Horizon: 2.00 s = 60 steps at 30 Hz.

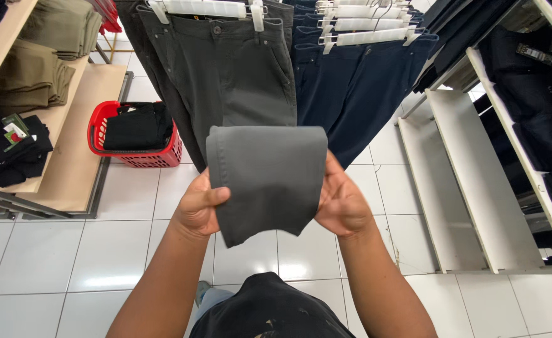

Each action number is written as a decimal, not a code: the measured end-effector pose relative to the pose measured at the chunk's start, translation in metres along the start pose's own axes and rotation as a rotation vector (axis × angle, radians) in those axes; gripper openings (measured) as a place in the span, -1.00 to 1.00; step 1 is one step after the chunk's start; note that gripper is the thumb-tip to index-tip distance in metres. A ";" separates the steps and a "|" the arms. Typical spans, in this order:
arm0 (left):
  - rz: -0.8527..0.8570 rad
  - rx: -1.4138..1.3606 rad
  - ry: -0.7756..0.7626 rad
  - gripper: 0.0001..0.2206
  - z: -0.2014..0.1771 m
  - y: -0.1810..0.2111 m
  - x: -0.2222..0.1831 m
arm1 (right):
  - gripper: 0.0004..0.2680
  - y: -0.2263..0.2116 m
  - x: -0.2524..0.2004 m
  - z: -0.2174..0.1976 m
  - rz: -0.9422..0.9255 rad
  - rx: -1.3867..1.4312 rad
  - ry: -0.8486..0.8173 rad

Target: The person removes a pair of gray pants from a hanger on a rack, folds them while holding them, and then places them back onto a hanger and returns them to the rack; they then take a pair of black pants from a red basket, unfold them, and hang them on a hanger on the same rack.

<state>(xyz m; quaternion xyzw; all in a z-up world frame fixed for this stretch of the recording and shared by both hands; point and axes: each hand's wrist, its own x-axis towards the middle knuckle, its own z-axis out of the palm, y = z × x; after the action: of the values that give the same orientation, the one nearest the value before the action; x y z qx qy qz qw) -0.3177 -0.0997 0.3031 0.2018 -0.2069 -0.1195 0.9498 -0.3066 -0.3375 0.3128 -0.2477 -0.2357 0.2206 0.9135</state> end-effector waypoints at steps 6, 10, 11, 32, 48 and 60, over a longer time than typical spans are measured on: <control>-0.127 0.480 0.549 -0.79 0.058 0.012 0.018 | -0.87 0.011 0.014 0.037 0.020 -0.436 0.654; -0.184 1.041 0.594 -0.75 0.054 0.004 0.017 | -0.82 0.016 0.018 0.022 -0.013 -0.785 0.904; -0.140 1.253 0.656 -0.70 0.054 -0.003 0.015 | -0.73 0.017 0.020 0.032 -0.016 -1.109 0.965; -0.070 0.529 0.444 -0.72 0.031 0.008 0.025 | -0.74 0.003 0.019 0.012 -0.056 -0.541 0.606; 0.049 1.379 0.704 -0.68 0.044 -0.006 0.039 | -0.85 -0.001 0.045 -0.025 -0.213 -0.964 0.881; -0.762 0.967 0.703 -0.47 -0.068 -0.010 0.014 | -0.84 0.072 0.043 -0.100 0.446 -0.803 1.031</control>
<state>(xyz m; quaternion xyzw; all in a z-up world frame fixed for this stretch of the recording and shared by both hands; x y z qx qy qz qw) -0.2769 -0.0900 0.2465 0.6859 0.1670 -0.2661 0.6564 -0.2391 -0.2940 0.2096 -0.6825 0.2221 0.1528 0.6793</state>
